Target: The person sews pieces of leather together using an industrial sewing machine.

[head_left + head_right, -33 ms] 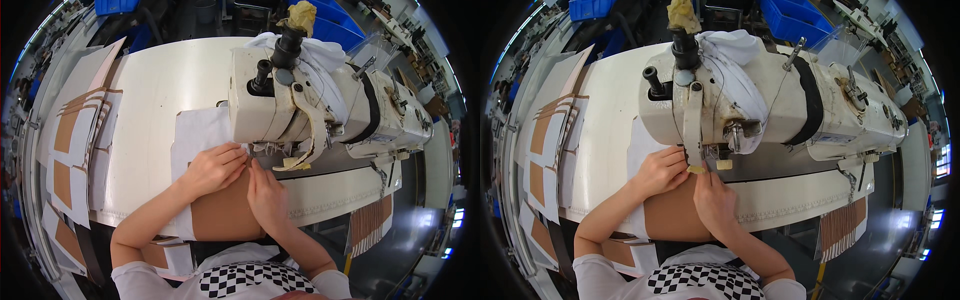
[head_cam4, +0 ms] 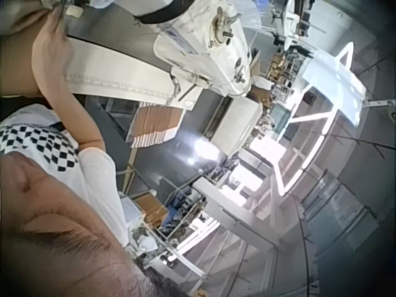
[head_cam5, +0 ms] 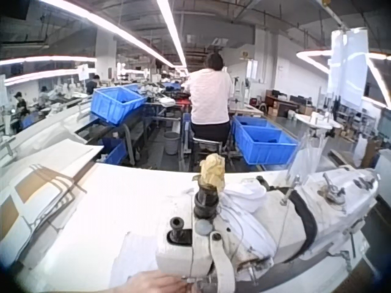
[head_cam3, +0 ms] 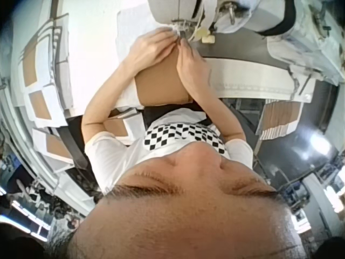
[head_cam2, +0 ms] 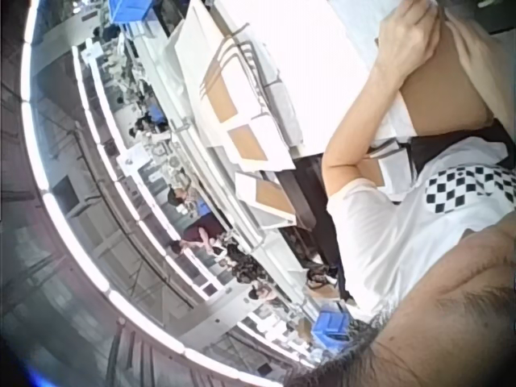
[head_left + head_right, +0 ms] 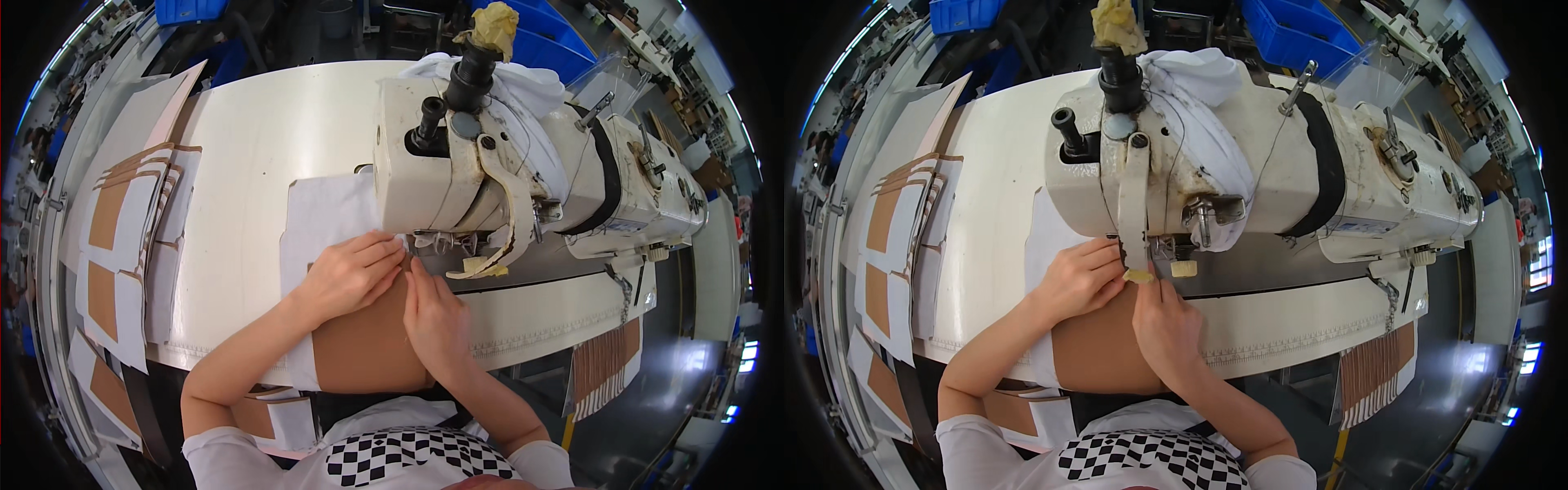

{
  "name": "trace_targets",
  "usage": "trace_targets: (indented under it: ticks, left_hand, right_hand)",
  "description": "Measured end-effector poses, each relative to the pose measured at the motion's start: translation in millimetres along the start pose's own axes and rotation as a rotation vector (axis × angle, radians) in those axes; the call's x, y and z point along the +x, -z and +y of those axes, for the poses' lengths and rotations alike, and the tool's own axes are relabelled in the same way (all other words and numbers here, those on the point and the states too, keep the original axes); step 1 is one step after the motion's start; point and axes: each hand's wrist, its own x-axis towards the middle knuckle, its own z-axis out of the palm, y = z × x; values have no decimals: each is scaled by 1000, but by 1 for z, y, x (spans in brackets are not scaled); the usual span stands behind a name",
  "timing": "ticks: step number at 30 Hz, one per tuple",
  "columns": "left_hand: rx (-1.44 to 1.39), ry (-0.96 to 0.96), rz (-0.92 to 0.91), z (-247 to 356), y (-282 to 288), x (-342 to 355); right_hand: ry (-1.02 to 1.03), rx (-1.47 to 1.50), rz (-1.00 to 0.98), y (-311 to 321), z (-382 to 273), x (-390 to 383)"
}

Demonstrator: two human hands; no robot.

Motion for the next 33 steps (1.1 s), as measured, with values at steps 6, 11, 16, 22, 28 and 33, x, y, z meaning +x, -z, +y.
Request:
trace_targets:
  ticks: [6, 11, 16, 22, 28, 33]
  left_hand:
    - [-33, 9, 81, 2, -5, -6]
    - [-26, -3, 69, -2, -5, -4]
    - [-2, -15, 83, -4, -3, 1]
    - [-15, -10, 94, -7, -2, 0]
    - [0, 4, 45, -6, 1, 2]
    - [3, 7, 53, -3, -2, 2]
  right_hand:
    - [-13, 59, 24, 1, -1, -10]
    - [30, 26, 11, 1, 5, -12]
    - [-13, 104, 32, -1, 6, -7]
    - [5, 97, 39, -6, 6, -9]
    - [2, 76, 65, -8, 3, -5]
    - [14, 95, 79, -8, 8, -7]
